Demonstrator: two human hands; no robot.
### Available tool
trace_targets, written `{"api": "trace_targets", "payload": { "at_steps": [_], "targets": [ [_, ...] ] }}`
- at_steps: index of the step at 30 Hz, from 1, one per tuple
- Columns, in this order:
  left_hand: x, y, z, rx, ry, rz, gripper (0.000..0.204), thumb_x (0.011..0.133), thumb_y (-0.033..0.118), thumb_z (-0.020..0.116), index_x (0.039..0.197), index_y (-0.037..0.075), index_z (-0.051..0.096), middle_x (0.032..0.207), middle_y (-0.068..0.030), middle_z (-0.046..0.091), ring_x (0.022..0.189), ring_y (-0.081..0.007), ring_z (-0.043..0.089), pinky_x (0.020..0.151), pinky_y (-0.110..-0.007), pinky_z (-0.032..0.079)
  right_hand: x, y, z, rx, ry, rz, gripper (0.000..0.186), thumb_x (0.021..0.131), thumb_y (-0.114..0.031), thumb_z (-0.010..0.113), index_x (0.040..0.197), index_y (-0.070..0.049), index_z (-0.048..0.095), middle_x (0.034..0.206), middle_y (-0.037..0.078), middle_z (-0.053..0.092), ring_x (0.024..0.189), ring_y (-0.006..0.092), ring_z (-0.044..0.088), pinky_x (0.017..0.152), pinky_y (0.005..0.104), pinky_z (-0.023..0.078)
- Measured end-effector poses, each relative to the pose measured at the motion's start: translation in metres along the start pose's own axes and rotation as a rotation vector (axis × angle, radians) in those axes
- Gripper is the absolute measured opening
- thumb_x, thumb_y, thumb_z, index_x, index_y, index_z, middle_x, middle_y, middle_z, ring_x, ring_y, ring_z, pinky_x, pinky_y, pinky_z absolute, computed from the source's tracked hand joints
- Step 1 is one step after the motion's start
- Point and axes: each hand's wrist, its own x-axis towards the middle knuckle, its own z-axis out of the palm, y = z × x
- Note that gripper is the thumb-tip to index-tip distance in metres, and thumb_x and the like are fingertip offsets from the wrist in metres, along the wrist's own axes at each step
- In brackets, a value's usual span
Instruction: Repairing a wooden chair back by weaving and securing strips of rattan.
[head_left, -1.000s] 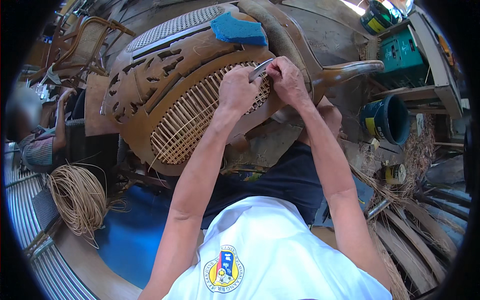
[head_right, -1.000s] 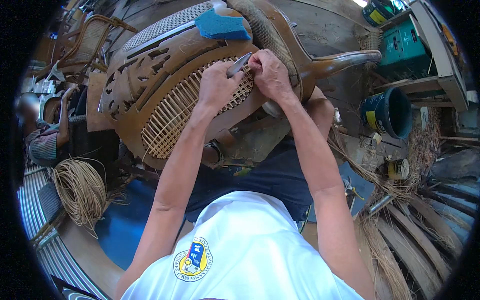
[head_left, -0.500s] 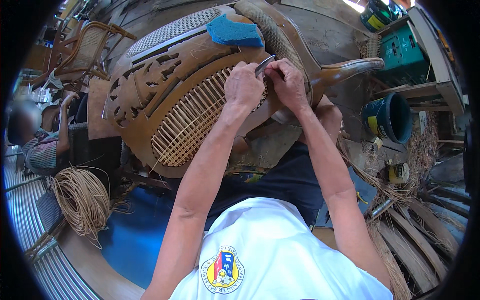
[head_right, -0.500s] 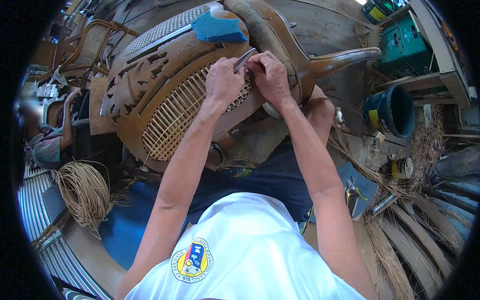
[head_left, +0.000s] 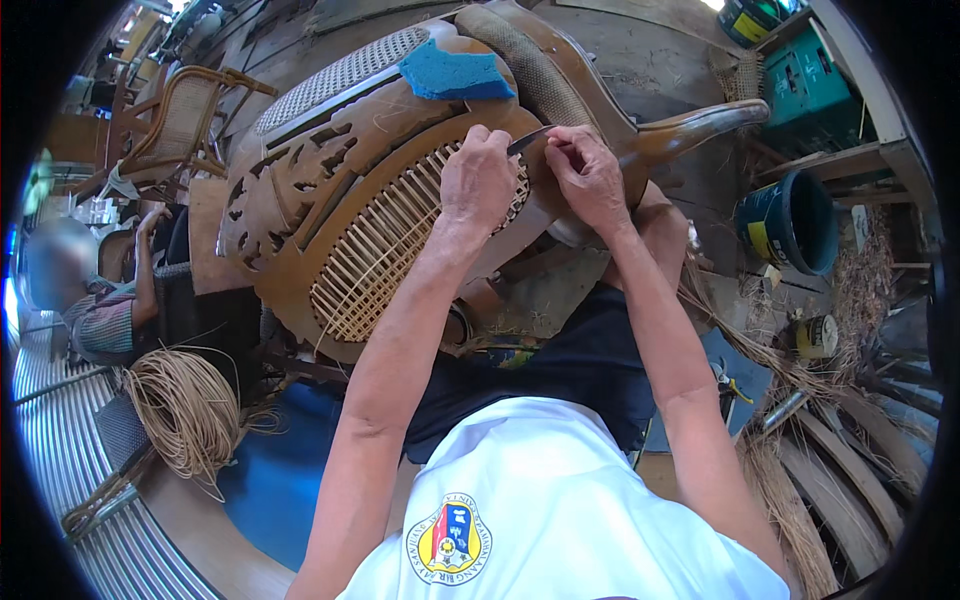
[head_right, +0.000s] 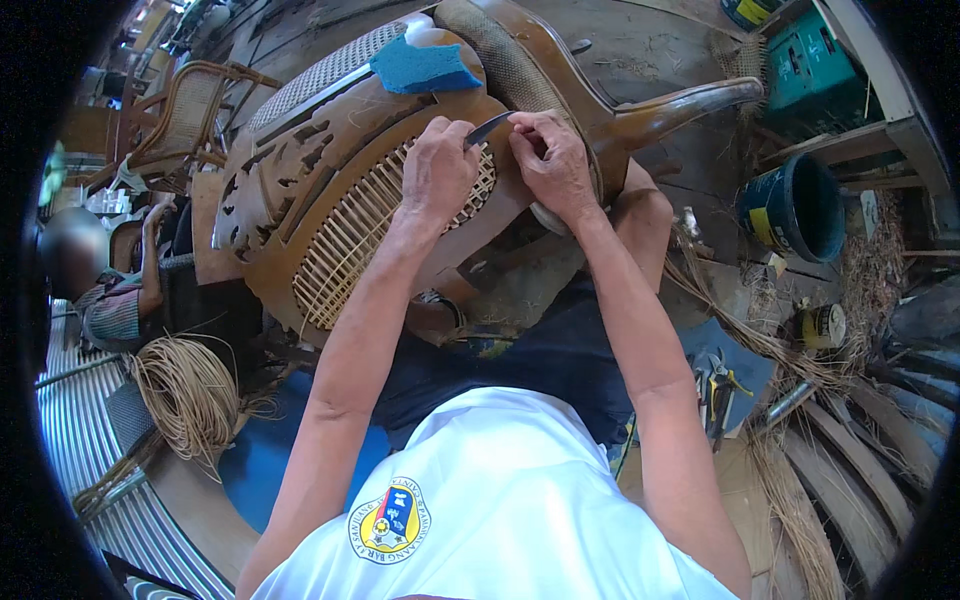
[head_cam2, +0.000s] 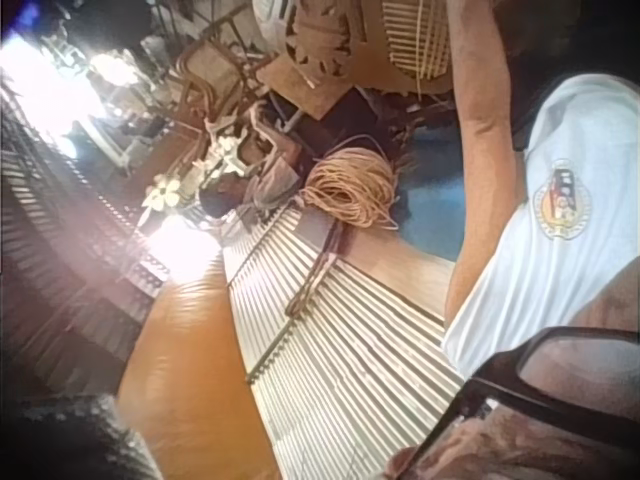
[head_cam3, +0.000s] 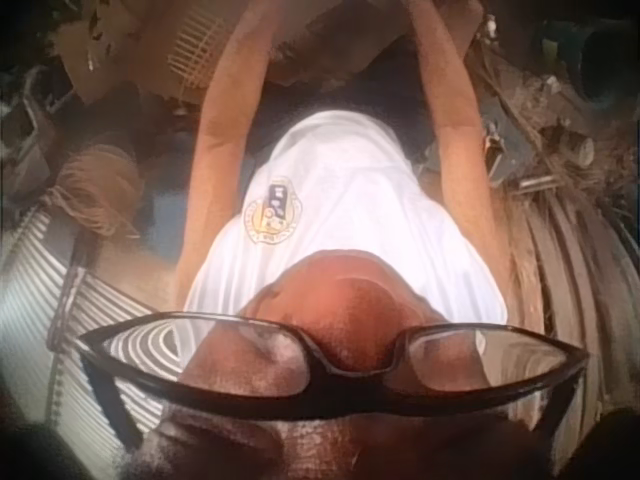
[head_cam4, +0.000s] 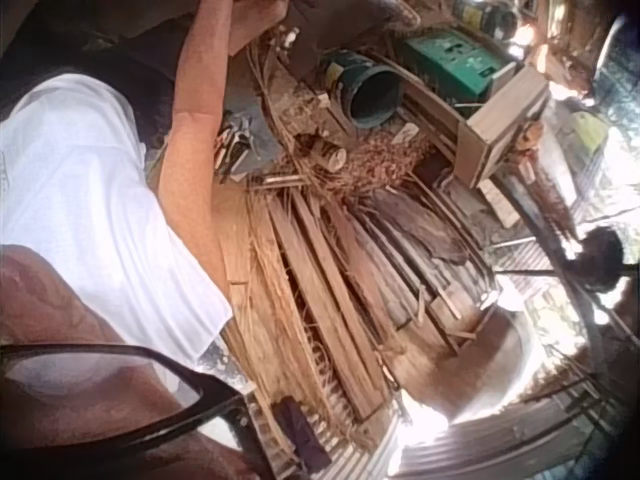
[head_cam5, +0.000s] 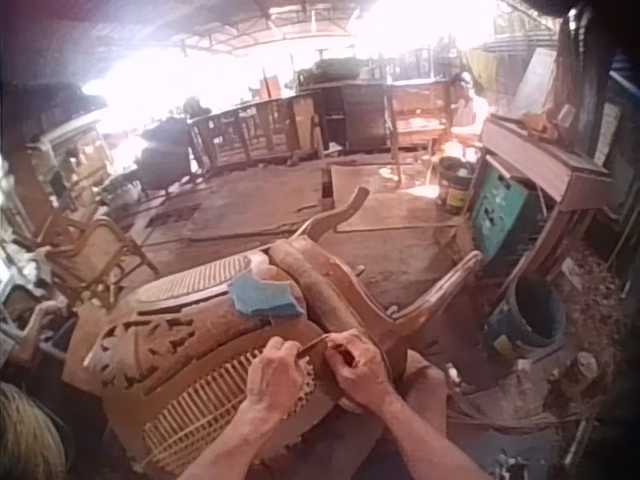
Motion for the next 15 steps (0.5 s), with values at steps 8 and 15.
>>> {"api": "trace_targets", "payload": {
  "at_steps": [8,15],
  "targets": [
    [0.021,0.020,-0.009,0.251,-0.208,-0.067,0.022,0.088,0.014,0.071,0.106,0.001,0.071,0.099,-0.0212,0.068,0.094,-0.0393,0.069,0.085,-0.048,0.055,0.000,0.009,-0.003,0.016,-0.037,0.070,0.017,0.092,-0.005,0.069,0.109,-0.002,0.071,0.100,0.013,0.069,0.086,0.0209,0.070,0.078,0.0325,0.055],
    [-0.038,-0.012,-0.078,-0.211,-0.019,-0.358,0.028,0.091,0.018,0.070,0.111,-0.002,0.071,0.091,-0.0223,0.069,0.083,-0.0327,0.070,0.078,-0.045,0.053,0.013,-0.003,-0.006,0.116,-0.082,0.301,0.014,0.092,-0.008,0.070,0.105,-0.002,0.071,0.091,0.009,0.072,0.075,0.0140,0.069,0.070,0.0296,0.055]
  ]
}}
